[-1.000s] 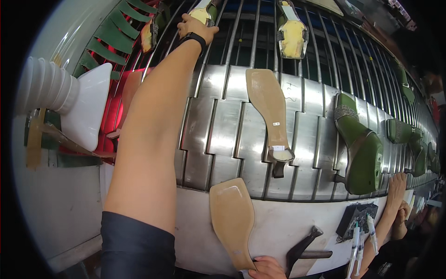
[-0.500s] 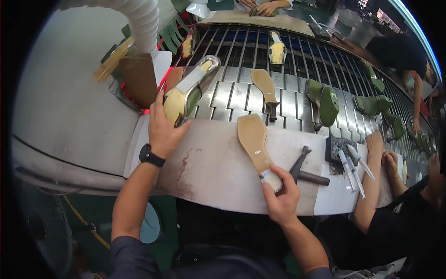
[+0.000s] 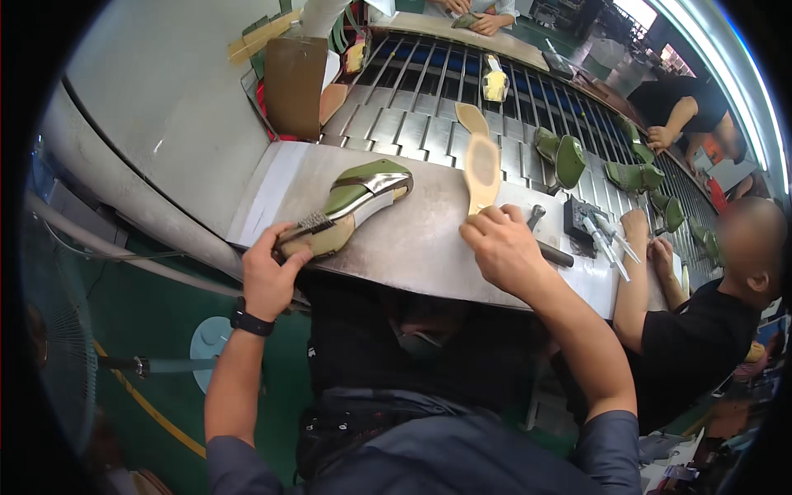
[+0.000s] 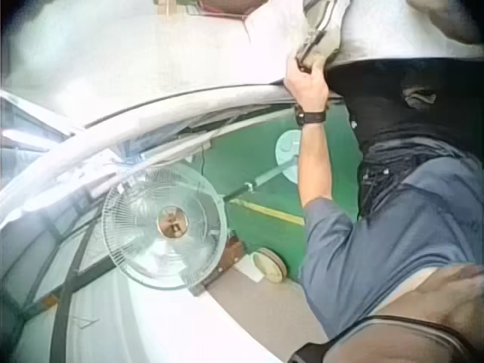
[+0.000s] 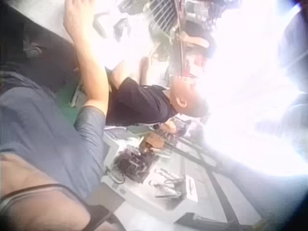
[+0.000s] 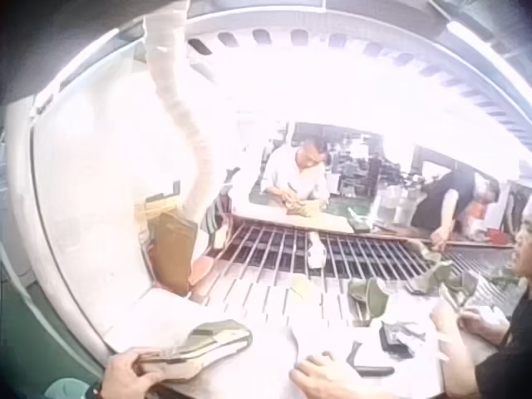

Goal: The person assembles high-heeled shoes by picking shoe uppers on lasts and shoe soles from a conveyor belt, pressing the soles onto the uppers by hand, and hammering the edges using a hammer.

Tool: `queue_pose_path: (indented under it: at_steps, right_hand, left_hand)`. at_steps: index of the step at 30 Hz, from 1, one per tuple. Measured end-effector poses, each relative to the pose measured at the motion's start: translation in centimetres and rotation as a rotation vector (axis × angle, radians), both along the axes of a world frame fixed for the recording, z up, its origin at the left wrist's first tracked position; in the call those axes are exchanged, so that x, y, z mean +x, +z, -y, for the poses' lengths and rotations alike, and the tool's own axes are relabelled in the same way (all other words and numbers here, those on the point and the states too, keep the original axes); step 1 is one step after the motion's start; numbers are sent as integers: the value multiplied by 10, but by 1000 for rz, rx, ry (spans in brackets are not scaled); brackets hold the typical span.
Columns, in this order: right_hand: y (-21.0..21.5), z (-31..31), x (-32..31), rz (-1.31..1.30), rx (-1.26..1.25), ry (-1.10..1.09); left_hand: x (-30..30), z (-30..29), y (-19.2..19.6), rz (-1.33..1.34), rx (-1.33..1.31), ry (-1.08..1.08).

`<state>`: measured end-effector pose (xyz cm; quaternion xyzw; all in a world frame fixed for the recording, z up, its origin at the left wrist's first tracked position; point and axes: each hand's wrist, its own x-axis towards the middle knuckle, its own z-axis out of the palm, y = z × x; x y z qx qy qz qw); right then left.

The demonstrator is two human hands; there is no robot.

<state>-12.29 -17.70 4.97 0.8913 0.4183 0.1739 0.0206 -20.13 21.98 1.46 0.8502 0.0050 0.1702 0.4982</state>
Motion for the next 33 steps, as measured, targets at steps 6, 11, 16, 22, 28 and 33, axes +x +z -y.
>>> queue_pose_path:
  at_steps: [6,11,16,22,28,33]
  right_hand:
    - [-4,-15,-2,-480,861,-199]
    - [-49,-41,8,-906,1627,-347]
    - [-45,-50,7,-788,1563,-438]
    - [-64,-44,-4,-695,1670,-368]
    - [-56,-17,-61,-422,1112,-424]
    - [-65,17,-173,-988,1724,-250]
  left_hand:
    - [5,41,111,343,-124,32]
    - [72,83,104,526,-350,-48]
    - [90,90,105,557,-506,-219]
    - [108,90,123,476,-542,-264]
    - [109,101,112,60,-802,-519]
    - [109,96,118,18,-868,-565]
